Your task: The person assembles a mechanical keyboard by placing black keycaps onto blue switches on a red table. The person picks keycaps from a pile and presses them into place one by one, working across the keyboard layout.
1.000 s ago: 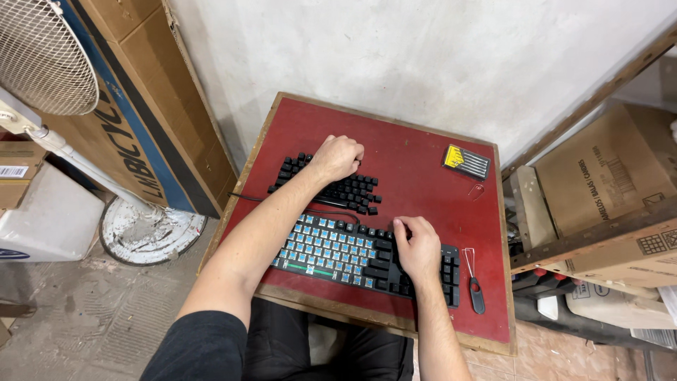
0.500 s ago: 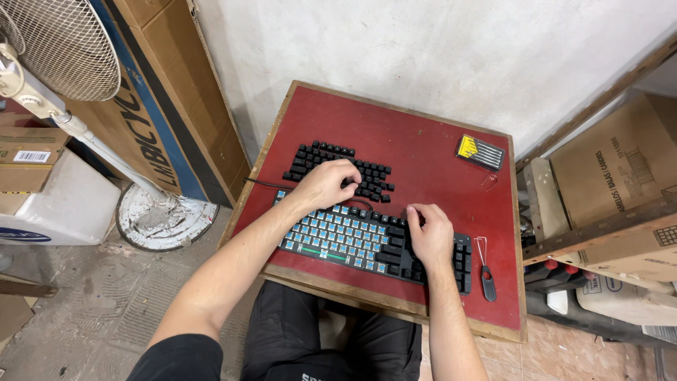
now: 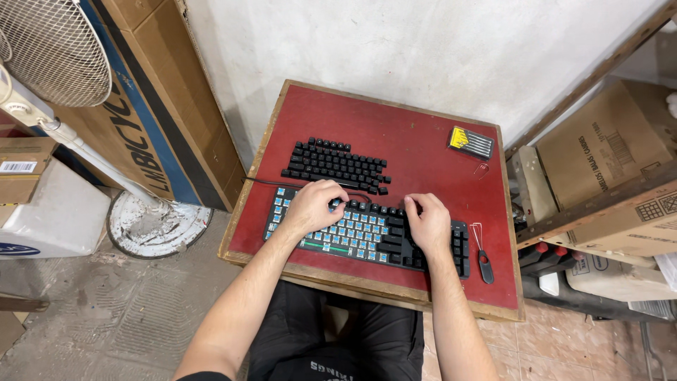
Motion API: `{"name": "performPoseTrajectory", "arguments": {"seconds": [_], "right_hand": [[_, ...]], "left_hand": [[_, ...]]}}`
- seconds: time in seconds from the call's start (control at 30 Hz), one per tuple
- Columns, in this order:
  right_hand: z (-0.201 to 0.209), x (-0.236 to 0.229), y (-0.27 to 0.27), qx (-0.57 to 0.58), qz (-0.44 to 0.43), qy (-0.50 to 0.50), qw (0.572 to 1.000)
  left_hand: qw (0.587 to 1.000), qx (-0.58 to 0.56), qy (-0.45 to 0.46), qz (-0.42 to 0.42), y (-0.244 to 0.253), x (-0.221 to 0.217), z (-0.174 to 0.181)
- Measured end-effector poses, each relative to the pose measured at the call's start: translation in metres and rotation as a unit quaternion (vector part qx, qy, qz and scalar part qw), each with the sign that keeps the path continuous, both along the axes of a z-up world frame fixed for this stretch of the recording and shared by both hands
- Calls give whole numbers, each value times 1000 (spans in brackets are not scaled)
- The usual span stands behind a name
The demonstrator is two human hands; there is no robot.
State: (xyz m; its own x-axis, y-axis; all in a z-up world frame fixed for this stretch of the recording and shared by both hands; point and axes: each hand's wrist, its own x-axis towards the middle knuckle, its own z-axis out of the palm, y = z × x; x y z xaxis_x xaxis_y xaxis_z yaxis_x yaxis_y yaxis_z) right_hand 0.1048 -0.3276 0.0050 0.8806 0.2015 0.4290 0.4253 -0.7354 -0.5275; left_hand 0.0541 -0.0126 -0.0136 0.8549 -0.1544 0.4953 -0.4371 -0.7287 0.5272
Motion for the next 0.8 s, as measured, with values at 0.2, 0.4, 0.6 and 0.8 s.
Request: {"name": "performPoseTrajectory", "arguments": {"seconds": [0.2, 0.4, 0.6, 0.8], "right_hand": [[-1, 1, 1, -11, -2, -4, 1000], [1, 0, 2, -15, -1, -6, 1000], [4, -1, 4, -21, -1, -8, 1000], [1, -1, 3, -17, 0, -7, 1000]], "left_hand": [[1000, 26, -4, 0, 0, 3, -11], [997, 37, -57, 22, -2, 6, -20], [993, 84, -76, 21, -6, -2, -9], [986, 132, -101, 6, -6, -7, 1]]}}
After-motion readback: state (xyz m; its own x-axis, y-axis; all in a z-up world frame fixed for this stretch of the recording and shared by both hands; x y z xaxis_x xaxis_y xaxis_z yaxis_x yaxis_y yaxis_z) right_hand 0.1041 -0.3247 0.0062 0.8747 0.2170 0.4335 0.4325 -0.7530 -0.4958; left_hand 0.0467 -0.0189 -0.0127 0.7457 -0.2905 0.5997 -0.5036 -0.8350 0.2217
